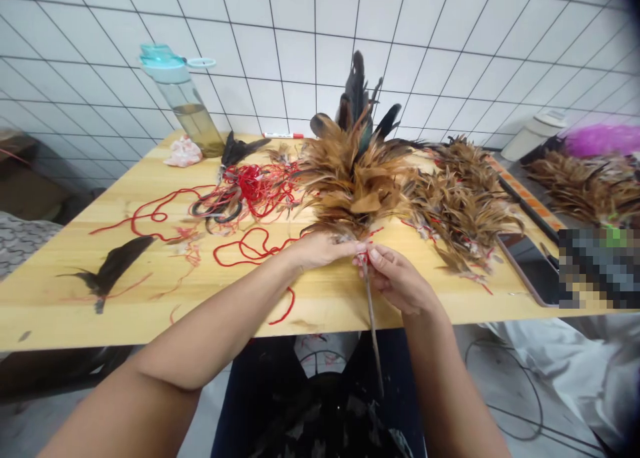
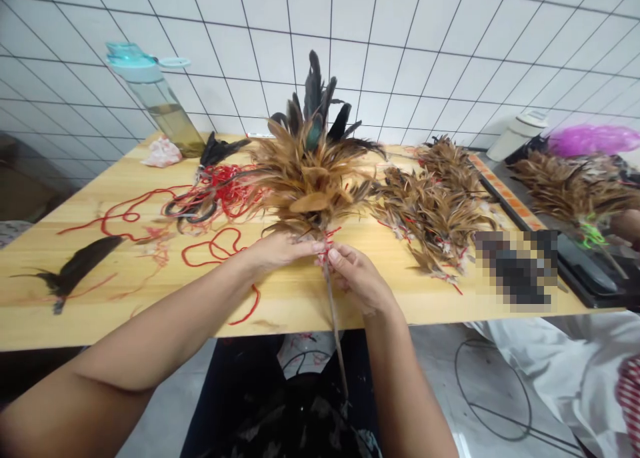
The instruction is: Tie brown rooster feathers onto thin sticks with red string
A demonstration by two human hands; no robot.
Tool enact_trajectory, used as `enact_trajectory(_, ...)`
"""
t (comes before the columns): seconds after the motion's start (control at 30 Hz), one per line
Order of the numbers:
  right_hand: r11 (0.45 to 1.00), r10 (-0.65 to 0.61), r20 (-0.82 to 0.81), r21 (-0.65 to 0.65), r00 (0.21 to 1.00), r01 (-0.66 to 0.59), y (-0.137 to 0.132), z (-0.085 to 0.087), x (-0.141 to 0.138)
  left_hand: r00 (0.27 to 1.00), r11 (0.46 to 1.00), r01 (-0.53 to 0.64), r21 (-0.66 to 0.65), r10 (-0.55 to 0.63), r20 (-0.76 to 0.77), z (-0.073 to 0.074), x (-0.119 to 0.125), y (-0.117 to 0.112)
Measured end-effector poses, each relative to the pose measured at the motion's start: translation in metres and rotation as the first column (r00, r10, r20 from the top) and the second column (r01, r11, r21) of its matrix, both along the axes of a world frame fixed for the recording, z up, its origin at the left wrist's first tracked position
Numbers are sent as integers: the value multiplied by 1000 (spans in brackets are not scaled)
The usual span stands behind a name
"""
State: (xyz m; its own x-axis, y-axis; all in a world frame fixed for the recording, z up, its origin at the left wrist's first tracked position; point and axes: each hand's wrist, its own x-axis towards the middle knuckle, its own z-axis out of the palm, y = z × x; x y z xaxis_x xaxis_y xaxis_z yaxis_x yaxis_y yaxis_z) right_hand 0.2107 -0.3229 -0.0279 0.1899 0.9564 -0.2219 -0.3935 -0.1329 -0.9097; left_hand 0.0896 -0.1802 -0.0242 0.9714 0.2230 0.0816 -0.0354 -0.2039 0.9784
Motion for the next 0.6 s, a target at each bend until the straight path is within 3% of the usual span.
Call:
enact_trajectory(0.1,998,65,-95,1,993,-65,5,-5,2,983,981,185,56,-185,-8,6,0,5)
enact_trajectory(0.27,966,259,-103,12,960,-259,8,-10,5,978,945,209,251,-205,-39,15,-2,13)
enact_trajectory(0.37,952,305,-105,30,947,-303,11,-12,3,972,935,235,264,-233,-39,18,-4,14)
enact_trajectory(0.47,964,265,-165,52,950,-260,16,-14,0,989,957,146,250,-136,-54,13,-2,14)
enact_trajectory(0.6,995,98,-228,39,969,-92,24,-17,-2,995,981,-90,170,96,-28,-6,6,13)
